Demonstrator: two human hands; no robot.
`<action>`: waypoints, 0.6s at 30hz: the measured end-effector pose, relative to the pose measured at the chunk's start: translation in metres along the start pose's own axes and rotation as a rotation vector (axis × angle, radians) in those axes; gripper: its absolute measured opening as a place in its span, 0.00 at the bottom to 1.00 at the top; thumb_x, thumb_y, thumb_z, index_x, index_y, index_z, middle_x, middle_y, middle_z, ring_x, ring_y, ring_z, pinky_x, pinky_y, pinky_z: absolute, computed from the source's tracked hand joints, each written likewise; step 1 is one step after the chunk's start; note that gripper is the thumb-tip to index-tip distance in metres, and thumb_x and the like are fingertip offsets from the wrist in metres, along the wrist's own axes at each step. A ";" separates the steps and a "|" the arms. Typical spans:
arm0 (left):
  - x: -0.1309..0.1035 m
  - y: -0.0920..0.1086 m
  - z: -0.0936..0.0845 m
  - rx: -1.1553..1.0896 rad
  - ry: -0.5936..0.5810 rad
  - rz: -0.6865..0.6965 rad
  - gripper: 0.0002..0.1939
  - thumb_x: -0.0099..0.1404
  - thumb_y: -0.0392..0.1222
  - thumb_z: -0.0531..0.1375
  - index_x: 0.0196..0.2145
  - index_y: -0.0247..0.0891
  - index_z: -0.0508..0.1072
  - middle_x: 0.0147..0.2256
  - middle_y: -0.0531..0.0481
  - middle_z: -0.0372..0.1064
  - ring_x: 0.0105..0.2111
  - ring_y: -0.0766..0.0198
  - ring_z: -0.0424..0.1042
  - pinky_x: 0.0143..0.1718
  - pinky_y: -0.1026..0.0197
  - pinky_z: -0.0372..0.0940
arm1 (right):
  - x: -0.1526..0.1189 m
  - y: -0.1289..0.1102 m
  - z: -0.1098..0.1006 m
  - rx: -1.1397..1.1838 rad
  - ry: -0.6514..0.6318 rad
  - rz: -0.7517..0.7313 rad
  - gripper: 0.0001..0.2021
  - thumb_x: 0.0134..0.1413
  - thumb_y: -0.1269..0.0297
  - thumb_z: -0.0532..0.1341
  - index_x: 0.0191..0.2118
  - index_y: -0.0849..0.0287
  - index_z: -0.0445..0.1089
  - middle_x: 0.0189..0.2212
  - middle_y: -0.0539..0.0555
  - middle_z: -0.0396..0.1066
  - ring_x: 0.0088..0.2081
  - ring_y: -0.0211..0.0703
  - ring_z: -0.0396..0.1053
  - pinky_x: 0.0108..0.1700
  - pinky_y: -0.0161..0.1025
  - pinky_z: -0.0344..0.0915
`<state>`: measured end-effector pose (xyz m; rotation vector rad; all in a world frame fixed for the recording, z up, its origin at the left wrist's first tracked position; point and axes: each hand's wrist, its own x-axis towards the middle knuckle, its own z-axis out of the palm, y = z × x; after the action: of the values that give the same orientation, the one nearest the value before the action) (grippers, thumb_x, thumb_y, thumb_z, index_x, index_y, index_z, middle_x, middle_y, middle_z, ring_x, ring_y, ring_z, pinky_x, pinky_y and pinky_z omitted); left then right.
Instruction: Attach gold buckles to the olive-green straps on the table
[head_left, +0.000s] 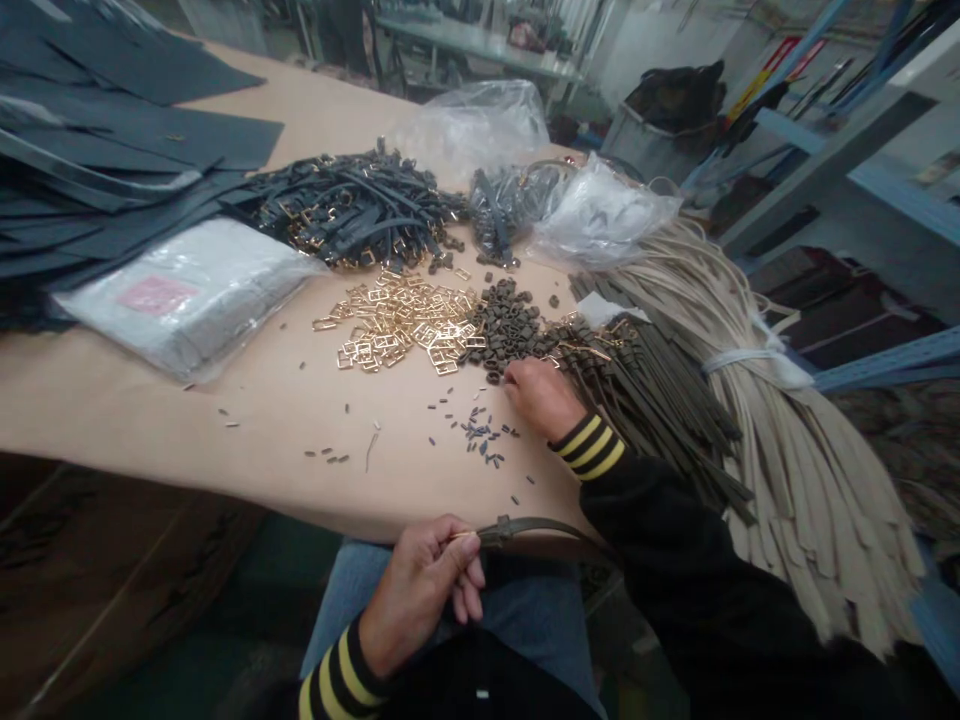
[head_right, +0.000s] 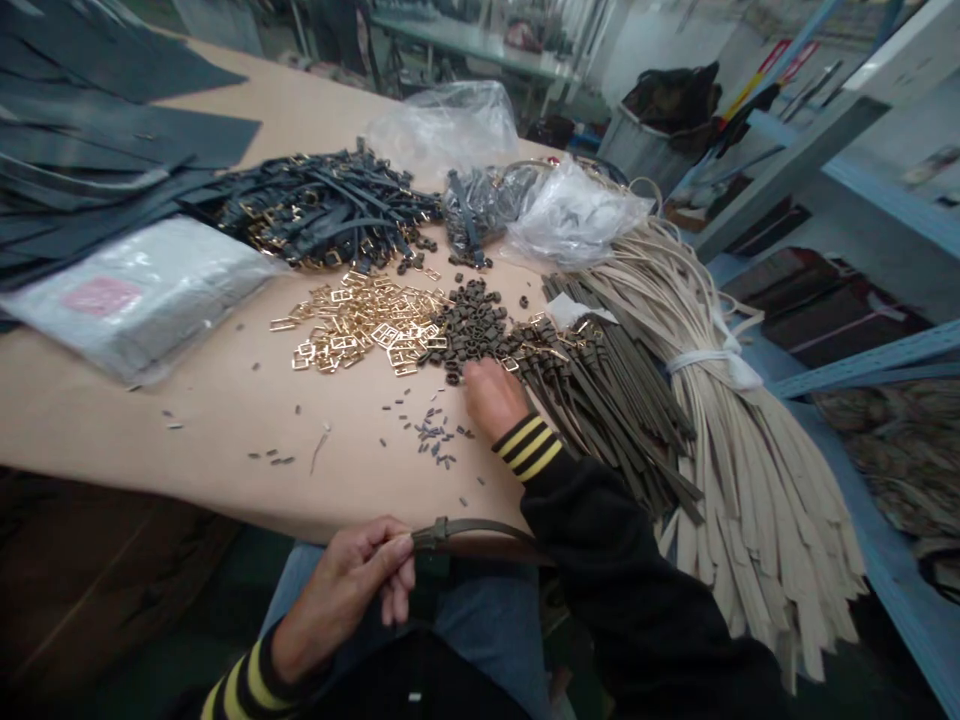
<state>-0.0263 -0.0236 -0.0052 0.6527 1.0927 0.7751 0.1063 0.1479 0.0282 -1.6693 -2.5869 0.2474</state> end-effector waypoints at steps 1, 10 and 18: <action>0.000 0.000 0.000 -0.009 0.004 0.000 0.22 0.48 0.58 0.58 0.19 0.32 0.63 0.11 0.55 0.61 0.10 0.73 0.61 0.12 0.72 0.56 | 0.003 -0.001 0.002 -0.003 -0.008 0.004 0.07 0.49 0.74 0.53 0.31 0.66 0.69 0.32 0.64 0.69 0.35 0.48 0.67 0.36 0.39 0.60; -0.006 -0.001 0.004 -0.039 0.044 0.016 0.19 0.50 0.53 0.58 0.19 0.32 0.63 0.11 0.54 0.62 0.10 0.73 0.62 0.12 0.72 0.56 | -0.075 -0.022 -0.033 0.641 -0.188 -0.112 0.05 0.47 0.73 0.54 0.31 0.63 0.67 0.20 0.49 0.68 0.22 0.34 0.67 0.28 0.31 0.62; -0.013 -0.006 0.022 -0.035 0.030 0.052 0.17 0.53 0.50 0.56 0.20 0.32 0.63 0.12 0.55 0.63 0.10 0.73 0.62 0.12 0.72 0.56 | -0.152 -0.029 0.002 0.939 -0.155 0.132 0.04 0.47 0.73 0.54 0.28 0.61 0.65 0.23 0.50 0.67 0.25 0.36 0.69 0.28 0.32 0.65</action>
<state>-0.0078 -0.0395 0.0035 0.6441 1.0902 0.8495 0.1432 -0.0024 0.0377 -1.4376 -1.8843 1.3726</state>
